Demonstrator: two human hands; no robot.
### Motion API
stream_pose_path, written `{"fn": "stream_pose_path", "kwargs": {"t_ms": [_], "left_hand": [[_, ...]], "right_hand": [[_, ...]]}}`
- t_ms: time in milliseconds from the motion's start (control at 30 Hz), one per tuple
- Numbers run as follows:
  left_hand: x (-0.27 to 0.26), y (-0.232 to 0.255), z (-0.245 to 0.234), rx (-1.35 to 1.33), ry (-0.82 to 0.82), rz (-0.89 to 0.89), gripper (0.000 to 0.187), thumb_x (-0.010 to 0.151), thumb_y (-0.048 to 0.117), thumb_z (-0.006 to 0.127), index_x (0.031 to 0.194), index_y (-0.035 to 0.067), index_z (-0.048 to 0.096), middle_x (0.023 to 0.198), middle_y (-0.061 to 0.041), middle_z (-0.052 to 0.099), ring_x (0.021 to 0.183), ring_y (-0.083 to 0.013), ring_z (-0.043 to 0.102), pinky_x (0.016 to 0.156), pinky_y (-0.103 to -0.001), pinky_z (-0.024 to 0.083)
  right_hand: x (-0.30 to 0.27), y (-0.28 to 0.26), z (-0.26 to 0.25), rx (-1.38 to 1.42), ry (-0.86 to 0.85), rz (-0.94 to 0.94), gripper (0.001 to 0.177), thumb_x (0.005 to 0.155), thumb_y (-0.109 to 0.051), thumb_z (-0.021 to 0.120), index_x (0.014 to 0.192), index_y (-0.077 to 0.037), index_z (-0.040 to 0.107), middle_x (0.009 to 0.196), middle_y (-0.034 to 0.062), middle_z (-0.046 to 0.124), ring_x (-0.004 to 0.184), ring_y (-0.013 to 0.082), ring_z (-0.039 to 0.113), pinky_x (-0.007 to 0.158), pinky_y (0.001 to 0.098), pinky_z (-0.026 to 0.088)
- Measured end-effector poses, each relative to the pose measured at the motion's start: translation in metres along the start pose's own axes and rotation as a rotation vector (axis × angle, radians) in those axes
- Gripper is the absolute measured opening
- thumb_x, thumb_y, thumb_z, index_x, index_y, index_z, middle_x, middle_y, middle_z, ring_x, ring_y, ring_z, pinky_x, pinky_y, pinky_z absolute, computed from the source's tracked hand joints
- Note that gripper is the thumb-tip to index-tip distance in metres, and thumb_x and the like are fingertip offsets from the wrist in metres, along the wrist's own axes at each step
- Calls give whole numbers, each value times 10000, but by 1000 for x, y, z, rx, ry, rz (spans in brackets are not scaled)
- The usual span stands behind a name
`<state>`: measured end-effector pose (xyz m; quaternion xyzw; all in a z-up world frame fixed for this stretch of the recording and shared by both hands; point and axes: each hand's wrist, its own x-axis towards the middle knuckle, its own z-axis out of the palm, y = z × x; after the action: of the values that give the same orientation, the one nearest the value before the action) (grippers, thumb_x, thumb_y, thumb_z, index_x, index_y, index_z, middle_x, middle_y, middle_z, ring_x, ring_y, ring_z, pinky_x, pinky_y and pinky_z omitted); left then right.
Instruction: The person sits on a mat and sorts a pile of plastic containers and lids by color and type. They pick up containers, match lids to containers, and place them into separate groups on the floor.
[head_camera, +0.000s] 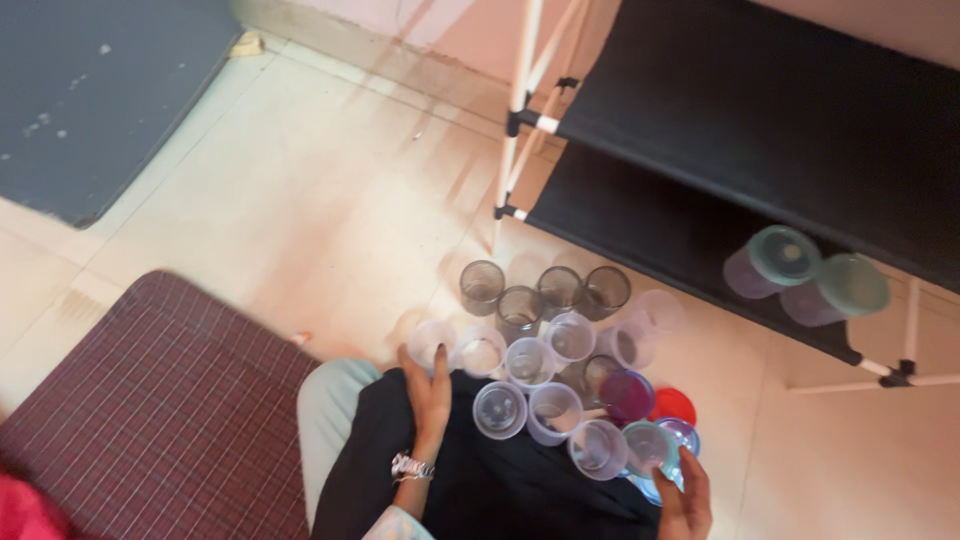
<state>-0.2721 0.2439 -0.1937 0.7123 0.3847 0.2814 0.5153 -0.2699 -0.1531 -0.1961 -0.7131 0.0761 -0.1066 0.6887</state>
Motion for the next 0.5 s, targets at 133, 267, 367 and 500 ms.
{"fn": "stream_pose_path", "kwargs": {"t_ms": [133,267,367,500], "left_hand": [[-11,30,-4,184,68,174,861,961,297,694,1517,-168,228,1592,-396,244,1505,-487,220,1216,-517,183],[-34,83,-13,178,-7,390,825,887,207,699,1519,-119,279,1600,-343,295,1510,-463,269,1189,-539,227],[-54,112,-12,169,-96,500,805,848,160,723,1498,-92,321,1572,-315,353,1481,-448,330,1184,-529,252],[-87,128,1,83,-173,554,749,806,98,739,1462,-54,411,1522,-257,461,1462,-435,395,1184,-504,295]], "right_hand": [[8,-65,18,-311,-68,-22,675,793,-74,734,1433,-13,530,1416,152,599,1357,269,536,1096,445,403],[58,-146,37,-578,-188,-366,707,805,-177,763,1436,15,509,1483,214,533,1409,332,475,1155,474,351],[115,-195,50,-861,-242,-634,744,805,-299,766,1434,-6,499,1505,222,493,1421,387,437,1136,513,320],[187,-231,63,-1170,-321,-813,806,806,-401,753,1446,5,477,1549,253,436,1464,424,345,1159,587,237]]}}
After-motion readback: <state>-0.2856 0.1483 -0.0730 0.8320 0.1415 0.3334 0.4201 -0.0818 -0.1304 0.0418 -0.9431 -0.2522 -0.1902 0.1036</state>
